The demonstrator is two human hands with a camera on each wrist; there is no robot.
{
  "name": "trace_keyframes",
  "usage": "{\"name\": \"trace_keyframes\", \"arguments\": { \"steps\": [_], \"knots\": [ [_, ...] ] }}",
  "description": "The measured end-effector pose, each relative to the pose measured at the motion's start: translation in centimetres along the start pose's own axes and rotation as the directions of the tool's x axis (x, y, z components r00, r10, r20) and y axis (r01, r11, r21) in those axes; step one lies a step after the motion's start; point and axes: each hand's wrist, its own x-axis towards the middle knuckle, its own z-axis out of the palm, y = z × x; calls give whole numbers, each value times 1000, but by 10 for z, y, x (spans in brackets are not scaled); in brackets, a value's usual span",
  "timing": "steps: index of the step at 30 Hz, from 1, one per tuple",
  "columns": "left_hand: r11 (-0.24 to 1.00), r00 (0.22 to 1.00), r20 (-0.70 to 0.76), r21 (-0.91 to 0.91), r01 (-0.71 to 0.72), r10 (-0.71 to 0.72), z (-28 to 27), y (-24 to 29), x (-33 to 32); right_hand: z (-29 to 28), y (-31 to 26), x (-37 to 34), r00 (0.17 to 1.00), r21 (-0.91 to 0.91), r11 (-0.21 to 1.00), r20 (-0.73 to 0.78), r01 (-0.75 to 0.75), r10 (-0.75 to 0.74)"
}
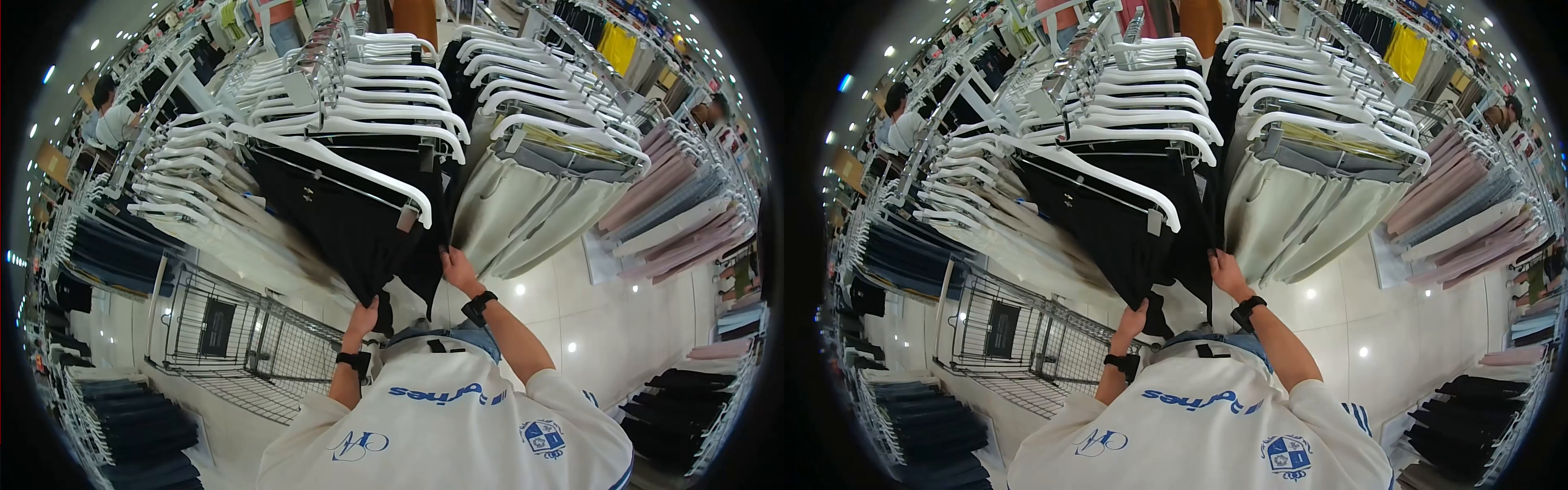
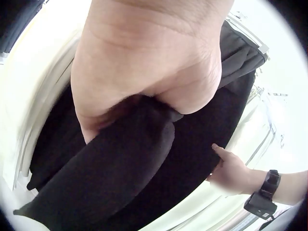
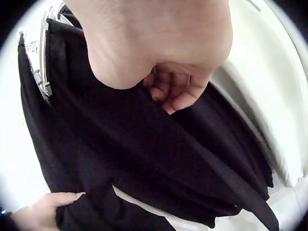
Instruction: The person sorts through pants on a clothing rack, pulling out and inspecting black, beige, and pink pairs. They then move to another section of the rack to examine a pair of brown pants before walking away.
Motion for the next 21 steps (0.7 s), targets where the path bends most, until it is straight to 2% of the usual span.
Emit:
{"name": "trace_keyframes", "arguments": {
  "steps": [3,6,9,11,15,17,18,21],
  "knots": [
    [998,999,20,45,-42,41,7,-2,2,6,0,-5,999,-33,999,-24,35,-36],
    [999,998,47,-5,-52,52,14,7,-3,8,-6,-11,1000,-32,999,8,-7,7],
    [998,994,84,-19,-67,68,17,22,-8,17,-2,-17,994,-50,998,105,30,-25],
    [999,989,142,-30,-30,34,19,29,-10,26,0,-24,994,-46,997,90,64,-60],
    [1000,990,137,4,-17,16,28,26,-5,34,-6,-32,991,-28,995,103,92,-89],
    [993,983,144,-43,-106,112,35,14,2,37,-8,-35,991,-15,993,78,114,-113],
    [993,983,146,-44,-109,114,38,12,4,37,-13,-36,988,3,994,111,107,-107],
    [980,977,107,51,-191,185,46,12,7,41,-24,-43,980,55,992,157,117,-124]
  ]
}}
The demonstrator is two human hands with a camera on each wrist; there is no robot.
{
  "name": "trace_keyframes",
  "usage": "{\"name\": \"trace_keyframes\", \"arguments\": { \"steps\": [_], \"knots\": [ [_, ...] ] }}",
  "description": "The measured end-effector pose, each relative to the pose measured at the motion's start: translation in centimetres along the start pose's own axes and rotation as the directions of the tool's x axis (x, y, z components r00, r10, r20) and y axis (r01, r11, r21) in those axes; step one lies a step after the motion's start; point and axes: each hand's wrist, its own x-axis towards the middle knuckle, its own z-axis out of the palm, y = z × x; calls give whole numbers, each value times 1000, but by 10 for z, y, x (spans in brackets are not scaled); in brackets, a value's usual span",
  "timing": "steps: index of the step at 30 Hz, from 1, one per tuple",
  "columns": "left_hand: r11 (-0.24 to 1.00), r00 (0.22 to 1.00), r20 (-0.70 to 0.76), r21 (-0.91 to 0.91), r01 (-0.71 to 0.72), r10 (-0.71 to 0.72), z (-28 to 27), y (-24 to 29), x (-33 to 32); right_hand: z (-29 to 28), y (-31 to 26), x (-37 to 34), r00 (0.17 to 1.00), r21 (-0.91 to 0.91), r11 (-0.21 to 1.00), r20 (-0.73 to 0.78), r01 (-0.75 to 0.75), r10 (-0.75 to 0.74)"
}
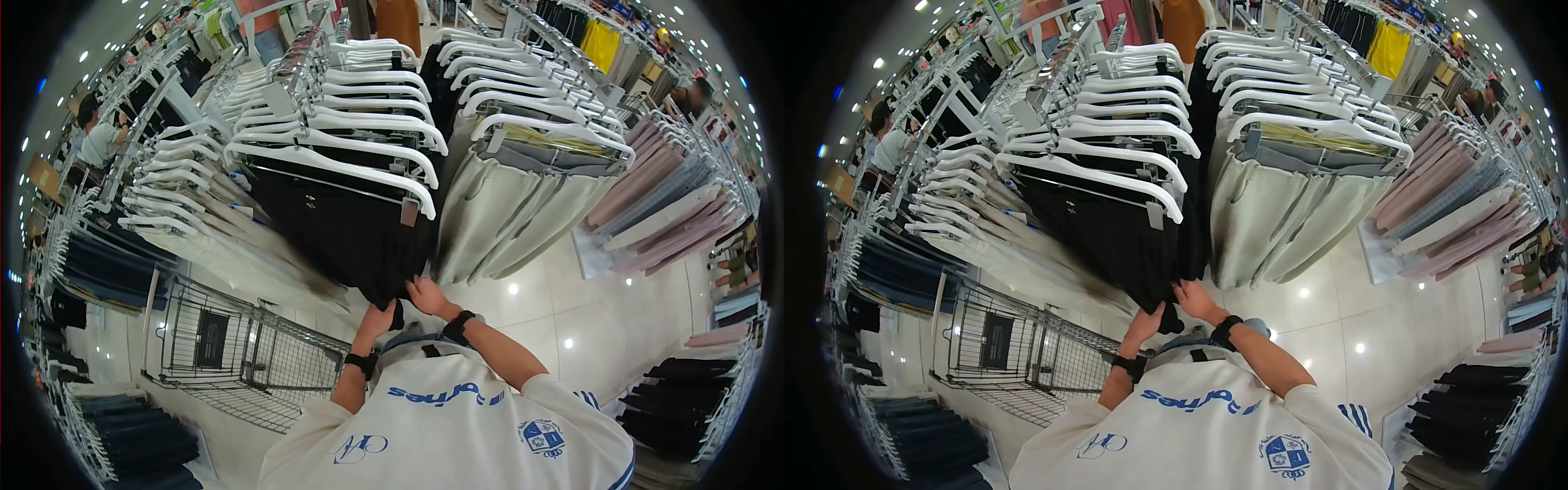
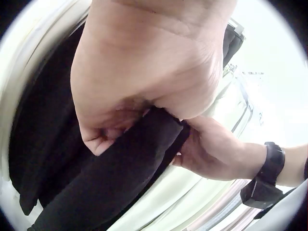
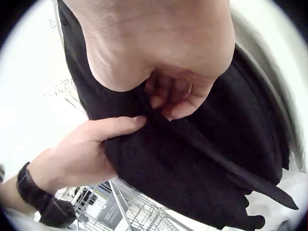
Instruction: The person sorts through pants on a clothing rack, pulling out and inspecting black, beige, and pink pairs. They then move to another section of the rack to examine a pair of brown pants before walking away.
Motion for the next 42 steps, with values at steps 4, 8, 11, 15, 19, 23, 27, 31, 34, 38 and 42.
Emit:
{"name": "trace_keyframes", "arguments": {
  "steps": [4,8,11,15,19,23,27,31,34,38,42],
  "knots": [
    [964,986,129,228,-133,106,-8,35,-3,22,-2,-10,997,5,998,27,70,-70],
    [954,952,281,234,-187,118,-29,57,1,22,-10,-14,992,-69,994,107,81,-73],
    [924,984,162,359,-133,79,-14,23,22,24,-11,-17,982,-128,985,160,120,-99],
    [977,980,-1,71,-201,201,5,27,14,22,-15,-15,994,-61,992,38,109,-107],
    [966,956,-145,74,-247,255,26,15,22,16,-25,-15,999,24,1000,-32,-14,15],
    [932,928,-149,175,-316,342,40,-15,36,26,-12,-14,998,9,999,-40,-47,48],
    [940,893,-295,75,-333,340,46,-10,47,32,2,-8,997,-26,997,-47,-66,64],
    [900,851,-295,138,-413,435,43,0,51,35,14,-2,998,-76,995,-33,-65,63],
    [907,870,-258,148,-394,420,41,-1,53,39,24,-1,997,-82,996,-65,-43,37],
    [925,907,-186,118,-362,379,43,-7,58,44,34,2,998,-68,998,-64,-16,12],
    [946,925,-201,26,-324,322,39,1,55,48,40,3,999,-39,999,-41,-34,32]
  ]
}}
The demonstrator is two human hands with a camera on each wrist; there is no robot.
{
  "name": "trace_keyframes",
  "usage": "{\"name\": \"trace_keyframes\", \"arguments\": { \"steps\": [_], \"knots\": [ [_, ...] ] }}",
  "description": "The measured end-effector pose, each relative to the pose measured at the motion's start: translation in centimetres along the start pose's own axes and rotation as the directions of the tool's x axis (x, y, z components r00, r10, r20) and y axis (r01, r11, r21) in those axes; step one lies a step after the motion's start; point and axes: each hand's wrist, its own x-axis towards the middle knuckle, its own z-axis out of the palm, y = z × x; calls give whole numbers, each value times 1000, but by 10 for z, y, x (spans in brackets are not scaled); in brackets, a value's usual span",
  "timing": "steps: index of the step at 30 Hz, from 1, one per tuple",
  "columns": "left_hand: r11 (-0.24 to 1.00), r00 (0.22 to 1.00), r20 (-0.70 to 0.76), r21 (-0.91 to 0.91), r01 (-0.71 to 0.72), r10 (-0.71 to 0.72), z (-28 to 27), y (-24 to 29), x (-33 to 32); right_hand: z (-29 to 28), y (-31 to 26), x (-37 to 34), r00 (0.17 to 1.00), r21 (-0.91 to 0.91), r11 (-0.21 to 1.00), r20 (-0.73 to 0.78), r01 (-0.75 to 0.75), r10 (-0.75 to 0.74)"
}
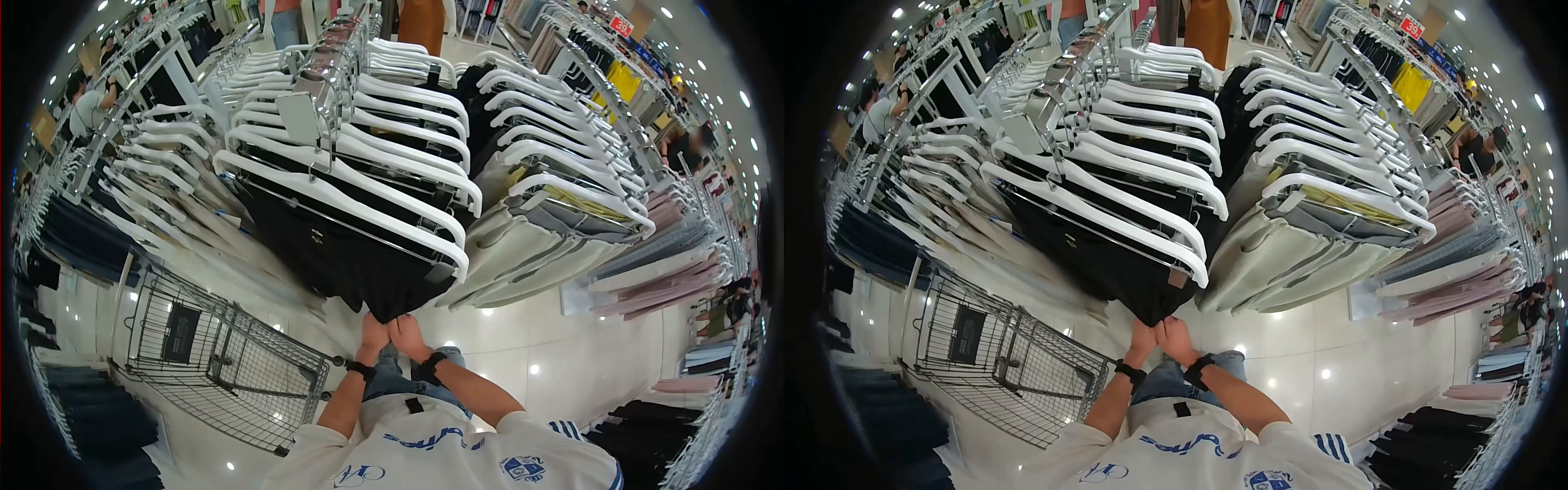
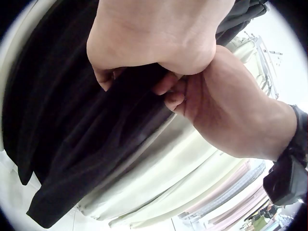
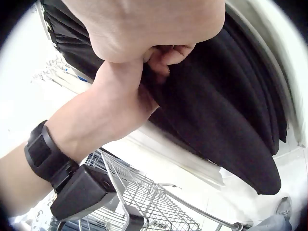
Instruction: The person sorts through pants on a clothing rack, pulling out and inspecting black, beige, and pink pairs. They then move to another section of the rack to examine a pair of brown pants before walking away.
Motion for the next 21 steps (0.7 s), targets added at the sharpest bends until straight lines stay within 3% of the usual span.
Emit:
{"name": "trace_keyframes", "arguments": {
  "steps": [2,6,8,12,15,21],
  "knots": [
    [999,995,-89,-4,-50,50,3,-4,1,1,2,2,1000,14,1000,1,-1,1],
    [992,995,-96,-128,16,-28,5,1,4,-2,2,4,999,9,1000,23,23,-23],
    [985,992,-127,-166,-43,22,4,4,7,-4,0,5,999,-4,999,32,41,-41],
    [995,997,-40,-69,-67,64,7,-5,3,-6,-2,3,1000,57,998,4,-19,19],
    [990,994,-113,-138,-22,6,12,-1,1,-8,-4,-1,1000,75,997,-3,-28,28],
    [998,992,-123,-52,-28,22,12,-11,-7,-9,-14,-7,1000,88,996,-14,-3,4]
  ]
}}
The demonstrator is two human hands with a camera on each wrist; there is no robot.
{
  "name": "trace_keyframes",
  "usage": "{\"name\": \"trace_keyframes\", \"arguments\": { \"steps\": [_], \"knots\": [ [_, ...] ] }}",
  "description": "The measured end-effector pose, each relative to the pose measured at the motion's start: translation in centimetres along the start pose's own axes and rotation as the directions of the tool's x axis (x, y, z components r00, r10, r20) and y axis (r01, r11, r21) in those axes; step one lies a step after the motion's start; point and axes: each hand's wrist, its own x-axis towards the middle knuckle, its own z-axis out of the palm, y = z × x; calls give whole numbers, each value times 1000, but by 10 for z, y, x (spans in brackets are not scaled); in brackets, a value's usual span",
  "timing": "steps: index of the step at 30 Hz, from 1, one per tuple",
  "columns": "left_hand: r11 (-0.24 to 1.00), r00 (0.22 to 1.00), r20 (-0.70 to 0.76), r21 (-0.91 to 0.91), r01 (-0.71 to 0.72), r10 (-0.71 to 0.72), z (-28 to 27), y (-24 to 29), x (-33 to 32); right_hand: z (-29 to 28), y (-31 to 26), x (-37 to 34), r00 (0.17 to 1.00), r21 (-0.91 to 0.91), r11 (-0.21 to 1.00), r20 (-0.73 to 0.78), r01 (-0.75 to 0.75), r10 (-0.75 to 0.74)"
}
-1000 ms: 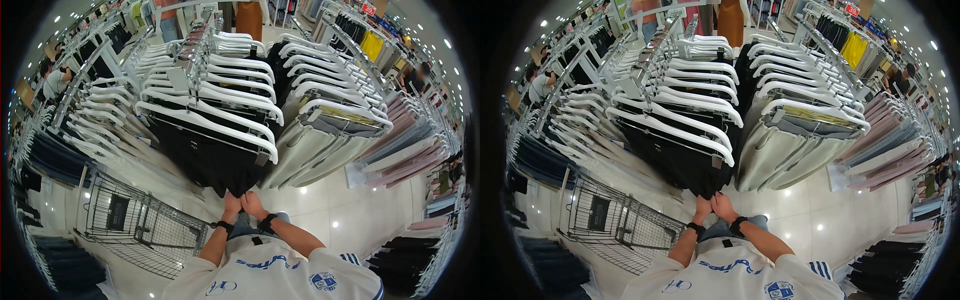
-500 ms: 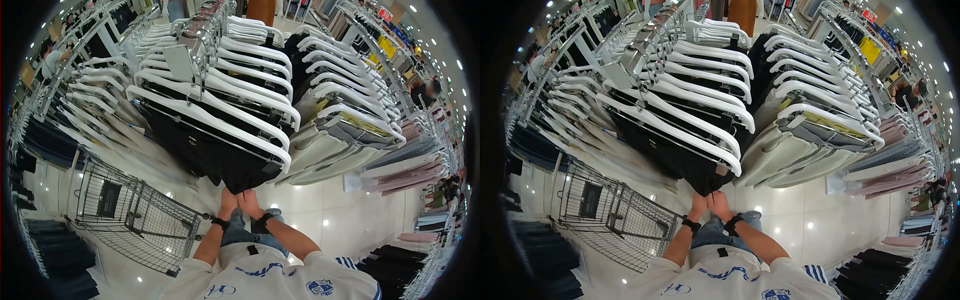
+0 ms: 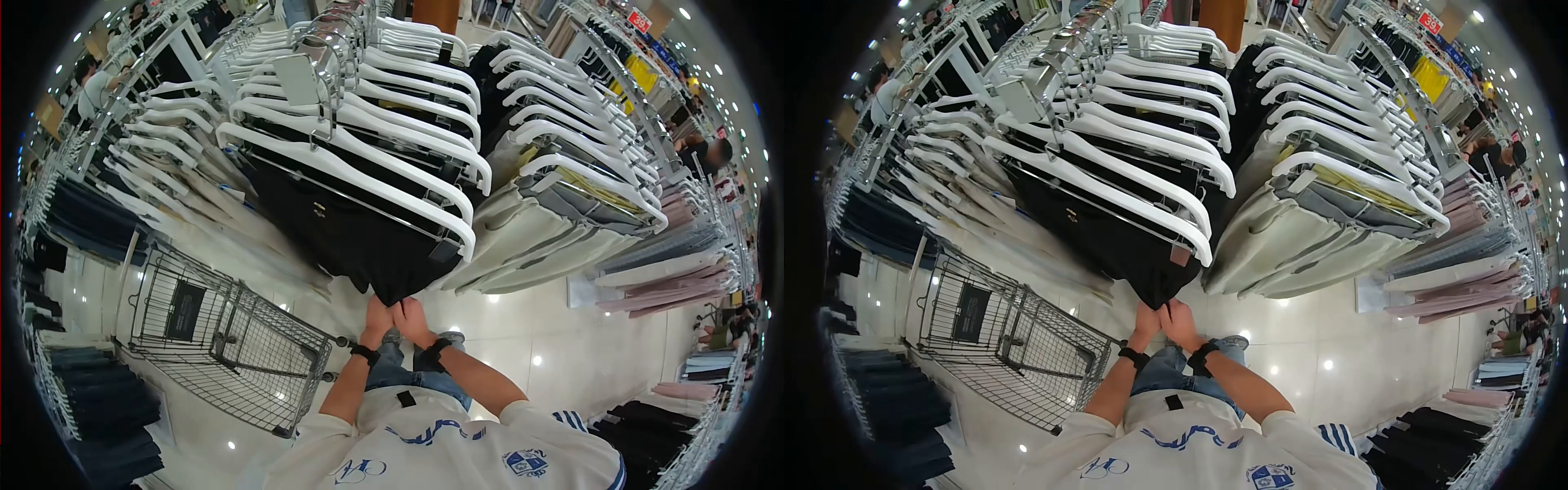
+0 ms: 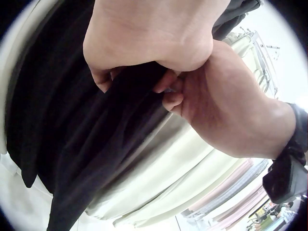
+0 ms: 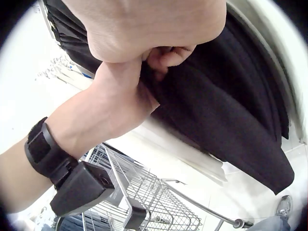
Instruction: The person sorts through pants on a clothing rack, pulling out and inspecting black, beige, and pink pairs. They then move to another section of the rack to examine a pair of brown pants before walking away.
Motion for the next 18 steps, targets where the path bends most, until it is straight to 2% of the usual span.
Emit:
{"name": "trace_keyframes", "arguments": {
  "steps": [2,6,8,9,11,13,18],
  "knots": [
    [998,998,28,33,49,-50,-7,15,0,0,-3,0,1000,10,1000,2,22,-22],
    [996,997,-35,59,68,-66,-12,23,-6,0,-1,-2,998,-12,999,50,41,-41],
    [986,986,-36,-54,159,-161,-12,21,-9,-2,-3,-3,996,-11,999,77,48,-48],
    [986,986,-48,-52,158,-160,-13,19,-11,-3,-5,-4,996,12,999,84,36,-37],
    [983,981,63,19,182,-183,-15,15,-14,-6,-10,-4,995,37,999,95,31,-34],
    [981,979,63,21,195,-196,-17,20,-15,-7,-10,-6,990,19,1000,139,-8,5],
    [973,972,69,64,220,-224,-23,33,-17,-9,-9,-7,986,37,999,164,17,-23]
  ]
}}
